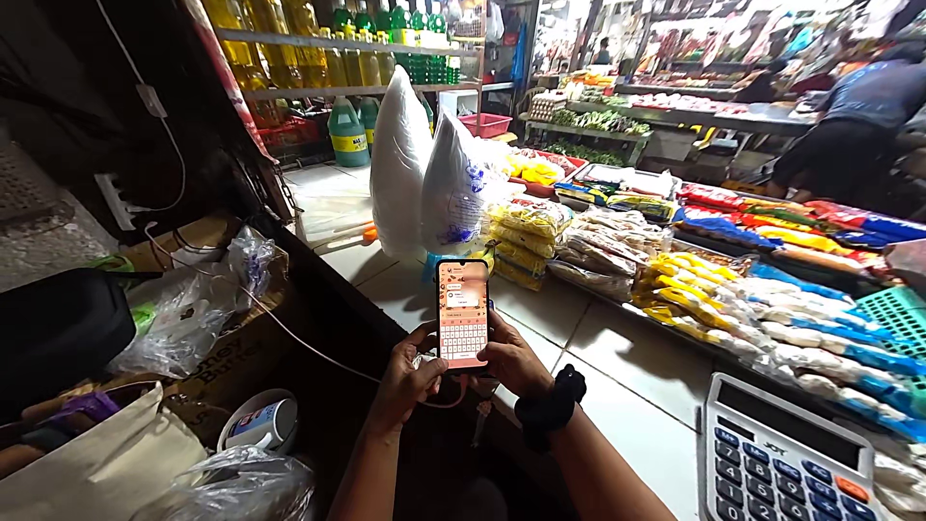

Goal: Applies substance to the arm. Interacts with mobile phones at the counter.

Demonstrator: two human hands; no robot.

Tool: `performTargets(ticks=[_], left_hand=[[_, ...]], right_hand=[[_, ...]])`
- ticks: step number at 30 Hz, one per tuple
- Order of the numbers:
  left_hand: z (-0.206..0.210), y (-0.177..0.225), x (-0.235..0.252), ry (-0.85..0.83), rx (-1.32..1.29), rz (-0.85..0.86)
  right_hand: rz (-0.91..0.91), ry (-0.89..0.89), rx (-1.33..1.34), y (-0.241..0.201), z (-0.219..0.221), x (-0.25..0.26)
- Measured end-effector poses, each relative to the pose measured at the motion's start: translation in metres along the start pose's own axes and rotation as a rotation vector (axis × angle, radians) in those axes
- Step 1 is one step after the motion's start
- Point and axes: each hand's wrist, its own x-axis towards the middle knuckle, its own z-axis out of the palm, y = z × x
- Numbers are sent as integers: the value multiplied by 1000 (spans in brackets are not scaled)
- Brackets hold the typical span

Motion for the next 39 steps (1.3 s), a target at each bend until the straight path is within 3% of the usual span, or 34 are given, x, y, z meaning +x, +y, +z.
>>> performTargets(ticks=[14, 39], left_hand=[[0, 4, 0, 59, -73, -66], [0, 2, -1, 47, -45, -36]], right_hand=[[36, -59, 110, -1, -3, 1], [3, -52, 46, 0, -2, 0]])
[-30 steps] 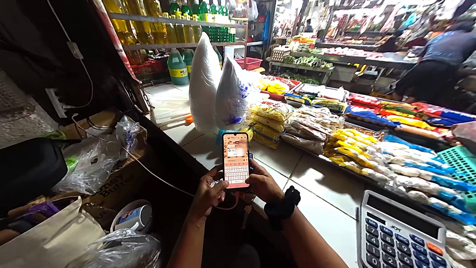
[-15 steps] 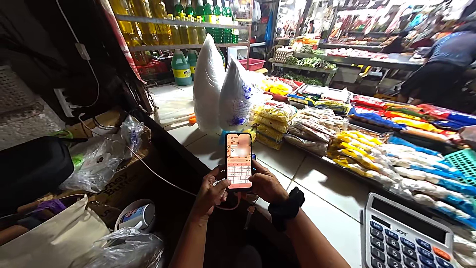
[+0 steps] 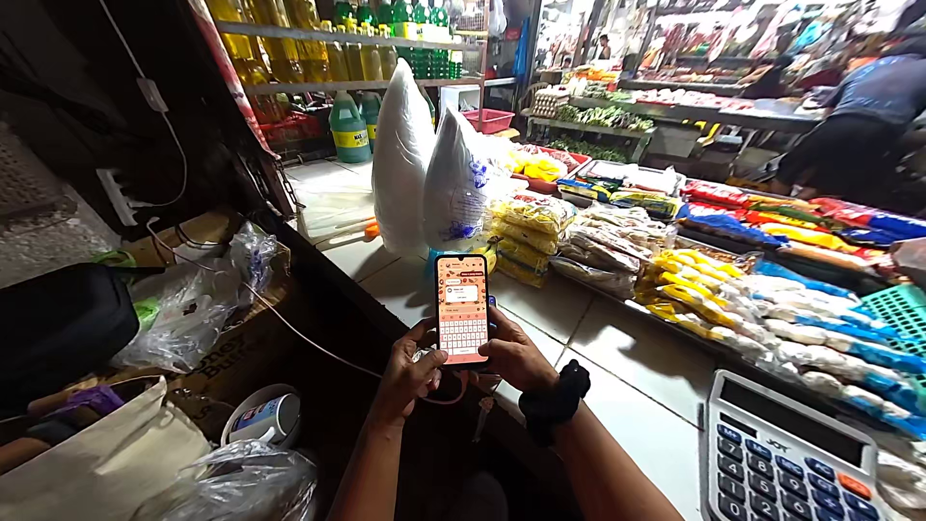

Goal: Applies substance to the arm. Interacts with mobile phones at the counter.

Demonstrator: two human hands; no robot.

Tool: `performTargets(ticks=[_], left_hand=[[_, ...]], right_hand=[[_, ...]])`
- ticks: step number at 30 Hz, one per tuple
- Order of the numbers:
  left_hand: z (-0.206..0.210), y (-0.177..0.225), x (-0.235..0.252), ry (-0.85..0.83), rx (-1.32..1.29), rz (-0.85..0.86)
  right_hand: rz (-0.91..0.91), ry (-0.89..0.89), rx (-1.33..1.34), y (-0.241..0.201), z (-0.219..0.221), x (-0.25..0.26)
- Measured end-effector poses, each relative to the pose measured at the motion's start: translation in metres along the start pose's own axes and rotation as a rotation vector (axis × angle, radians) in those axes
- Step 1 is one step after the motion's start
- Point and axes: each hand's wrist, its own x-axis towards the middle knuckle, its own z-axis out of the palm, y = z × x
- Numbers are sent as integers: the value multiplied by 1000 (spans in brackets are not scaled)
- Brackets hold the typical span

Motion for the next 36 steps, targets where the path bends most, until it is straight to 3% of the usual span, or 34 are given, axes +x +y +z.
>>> performTargets(ticks=[15, 22, 36], left_hand=[[10, -1, 2, 120, 106, 39], [-1, 1, 0, -37, 23, 15], [-2, 0, 0, -31, 4, 19]], right_hand=[[27, 17, -59, -1, 2, 0], [1, 1, -44, -1, 0, 0], [-9, -29, -35, -1, -2, 0]])
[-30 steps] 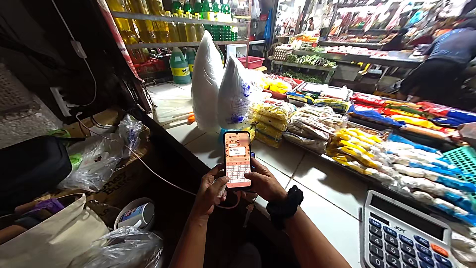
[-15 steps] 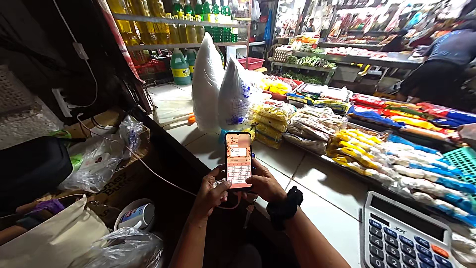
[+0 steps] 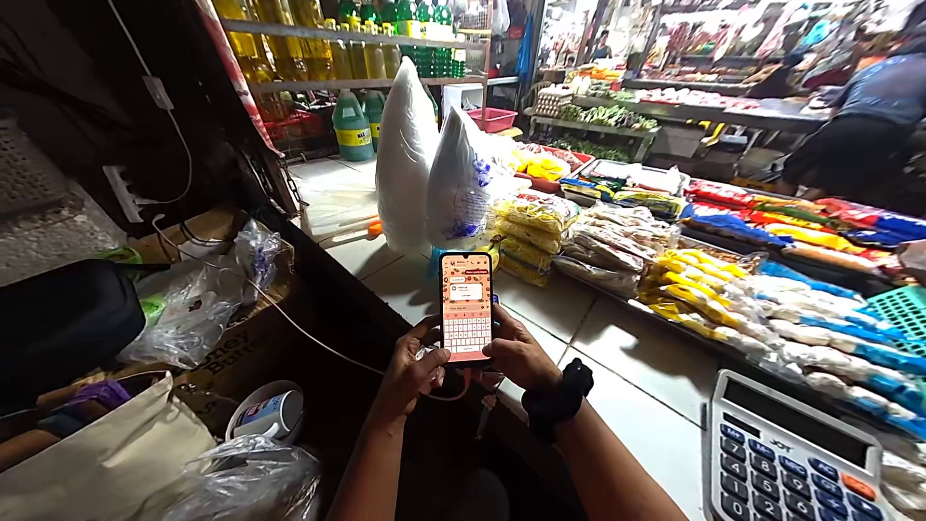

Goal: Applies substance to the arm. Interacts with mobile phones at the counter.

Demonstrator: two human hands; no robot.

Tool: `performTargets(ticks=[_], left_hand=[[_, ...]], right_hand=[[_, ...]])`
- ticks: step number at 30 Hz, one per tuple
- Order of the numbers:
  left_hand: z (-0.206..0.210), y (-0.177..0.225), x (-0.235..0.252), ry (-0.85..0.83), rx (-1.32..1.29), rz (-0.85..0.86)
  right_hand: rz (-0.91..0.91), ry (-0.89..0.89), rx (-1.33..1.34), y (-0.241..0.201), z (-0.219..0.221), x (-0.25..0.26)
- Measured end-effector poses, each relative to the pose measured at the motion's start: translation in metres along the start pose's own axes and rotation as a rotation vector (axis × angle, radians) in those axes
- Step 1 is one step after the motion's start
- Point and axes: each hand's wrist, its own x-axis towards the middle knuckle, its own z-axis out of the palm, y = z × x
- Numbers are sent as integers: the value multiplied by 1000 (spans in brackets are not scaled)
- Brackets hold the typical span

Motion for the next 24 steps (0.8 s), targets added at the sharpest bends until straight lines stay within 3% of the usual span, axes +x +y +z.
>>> performTargets(ticks=[13, 19, 24], left_hand=[[5, 3, 4, -1, 35, 11], [11, 1, 4, -6, 72, 41], [19, 8, 2, 151, -54, -116]], right_hand=[[-9, 64, 82, 1, 1, 1], [-81, 191, 78, 4, 6, 3], [-15, 143, 108, 3, 4, 2]])
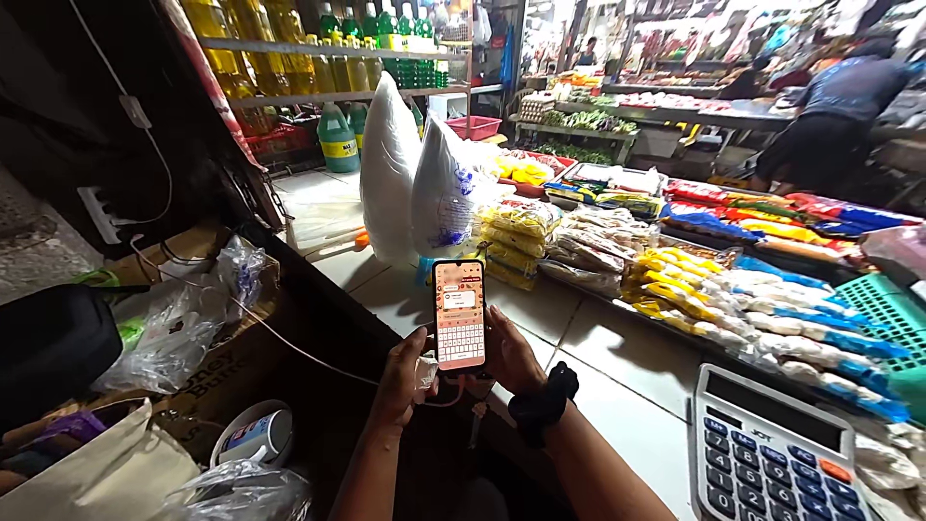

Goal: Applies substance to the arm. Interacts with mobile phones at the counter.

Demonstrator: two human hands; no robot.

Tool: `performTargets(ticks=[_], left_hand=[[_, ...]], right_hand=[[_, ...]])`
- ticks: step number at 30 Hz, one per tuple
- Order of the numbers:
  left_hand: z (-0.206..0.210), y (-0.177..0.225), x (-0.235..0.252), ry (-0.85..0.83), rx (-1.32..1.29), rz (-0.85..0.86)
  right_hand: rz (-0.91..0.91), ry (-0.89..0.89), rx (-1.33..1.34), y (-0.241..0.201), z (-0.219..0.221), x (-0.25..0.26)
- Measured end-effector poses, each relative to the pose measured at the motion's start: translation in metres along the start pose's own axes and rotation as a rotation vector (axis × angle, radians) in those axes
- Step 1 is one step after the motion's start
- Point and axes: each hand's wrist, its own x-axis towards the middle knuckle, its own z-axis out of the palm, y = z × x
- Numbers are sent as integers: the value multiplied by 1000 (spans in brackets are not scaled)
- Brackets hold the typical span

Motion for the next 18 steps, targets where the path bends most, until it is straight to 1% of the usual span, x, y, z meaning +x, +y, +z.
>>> performTargets(ticks=[3, 5, 7, 8, 9, 11, 13, 15, 18], left_hand=[[-6, -3, 1, -28, -35, -3], [-12, -5, 1, -24, -82, -49], [-19, -6, 1, 12, -141, -110], [-25, -6, 2, 34, -162, -137], [-31, -7, 4, 63, -173, -157], [-45, -9, 11, 143, -163, -177], [-58, -11, 19, 236, -116, -191], [-69, -13, 26, 293, -65, -198], [-75, -13, 35, 366, 86, -177]], right_hand=[[28, -59, 34, 0, 0, 0], [45, -43, -75, -2, 2, 0], [9, 70, -314, -5, 2, 2], [-32, 145, -378, -8, 0, 3], [-74, 227, -388, -11, -2, 3], [-145, 415, -279, -19, -8, 3], [-168, 581, -141, -26, -14, 4], [-163, 684, -55, -28, -20, 6], [-165, 755, -19, -30, -25, 6]])
